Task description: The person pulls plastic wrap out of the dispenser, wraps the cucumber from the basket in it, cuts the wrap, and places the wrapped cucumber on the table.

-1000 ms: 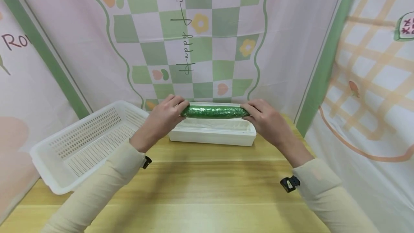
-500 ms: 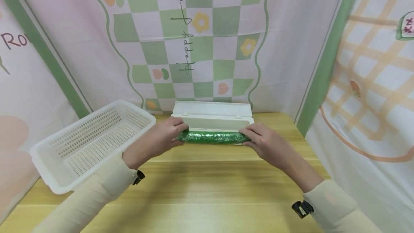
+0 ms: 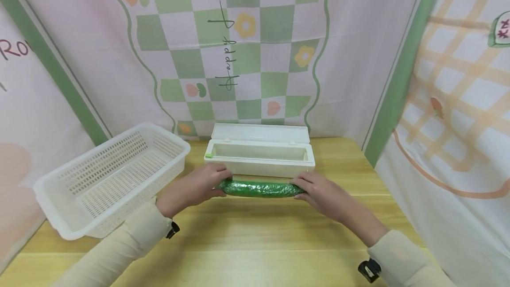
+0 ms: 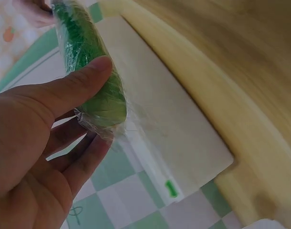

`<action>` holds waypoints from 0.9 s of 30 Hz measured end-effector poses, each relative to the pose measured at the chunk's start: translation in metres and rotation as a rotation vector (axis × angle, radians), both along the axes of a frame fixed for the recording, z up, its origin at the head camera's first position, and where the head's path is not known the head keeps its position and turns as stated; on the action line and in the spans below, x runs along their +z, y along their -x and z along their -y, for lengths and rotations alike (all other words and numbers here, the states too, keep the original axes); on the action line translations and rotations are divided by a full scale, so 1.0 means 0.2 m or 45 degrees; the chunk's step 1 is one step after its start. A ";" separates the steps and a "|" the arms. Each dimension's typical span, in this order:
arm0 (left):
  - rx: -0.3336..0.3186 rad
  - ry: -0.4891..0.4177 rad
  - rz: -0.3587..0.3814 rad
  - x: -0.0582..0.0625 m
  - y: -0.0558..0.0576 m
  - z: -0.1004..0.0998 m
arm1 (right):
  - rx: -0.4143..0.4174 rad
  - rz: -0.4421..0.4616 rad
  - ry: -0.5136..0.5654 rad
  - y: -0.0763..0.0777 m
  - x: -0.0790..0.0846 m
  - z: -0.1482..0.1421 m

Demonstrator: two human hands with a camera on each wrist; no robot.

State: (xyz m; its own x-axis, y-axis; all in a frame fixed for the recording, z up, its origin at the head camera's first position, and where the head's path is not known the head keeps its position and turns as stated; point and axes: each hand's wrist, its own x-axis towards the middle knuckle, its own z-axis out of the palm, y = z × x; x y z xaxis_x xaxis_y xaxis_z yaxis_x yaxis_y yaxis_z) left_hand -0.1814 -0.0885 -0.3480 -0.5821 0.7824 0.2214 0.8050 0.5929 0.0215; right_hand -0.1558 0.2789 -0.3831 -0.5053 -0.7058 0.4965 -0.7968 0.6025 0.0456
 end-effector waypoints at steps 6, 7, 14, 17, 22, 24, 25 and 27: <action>0.002 -0.051 0.066 -0.11 0.03 0.00 | -0.059 0.154 -0.024 0.00 -0.06 0.02; 0.001 -0.060 0.076 -0.12 0.03 -0.01 | -0.063 0.170 -0.022 0.00 -0.06 0.02; 0.041 -0.061 0.122 -0.20 0.06 -0.01 | -0.094 0.226 -0.034 0.02 -0.11 0.03; 0.058 -0.048 0.123 -0.24 0.08 -0.01 | -0.136 0.294 -0.059 0.04 -0.14 0.04; 0.068 -0.064 0.157 -0.30 0.11 -0.01 | -0.215 0.419 -0.073 0.06 -0.17 0.05; 0.077 -0.065 0.176 -0.32 0.13 -0.01 | -0.240 0.456 -0.072 0.06 -0.18 0.05; 0.083 -0.063 0.184 -0.33 0.13 -0.01 | -0.254 0.470 -0.074 0.07 -0.19 0.06; 0.105 -0.055 0.204 -0.34 0.14 -0.01 | -0.274 0.493 -0.074 0.08 -0.20 0.06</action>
State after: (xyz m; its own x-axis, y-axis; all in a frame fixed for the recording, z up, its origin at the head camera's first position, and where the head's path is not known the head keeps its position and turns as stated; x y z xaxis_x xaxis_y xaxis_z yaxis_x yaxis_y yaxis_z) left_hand -0.2097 -0.0856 -0.4163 -0.6743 0.7223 0.1535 0.7381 0.6523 0.1725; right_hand -0.1717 0.2665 -0.4222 -0.7846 -0.5855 0.2040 -0.6186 0.7617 -0.1928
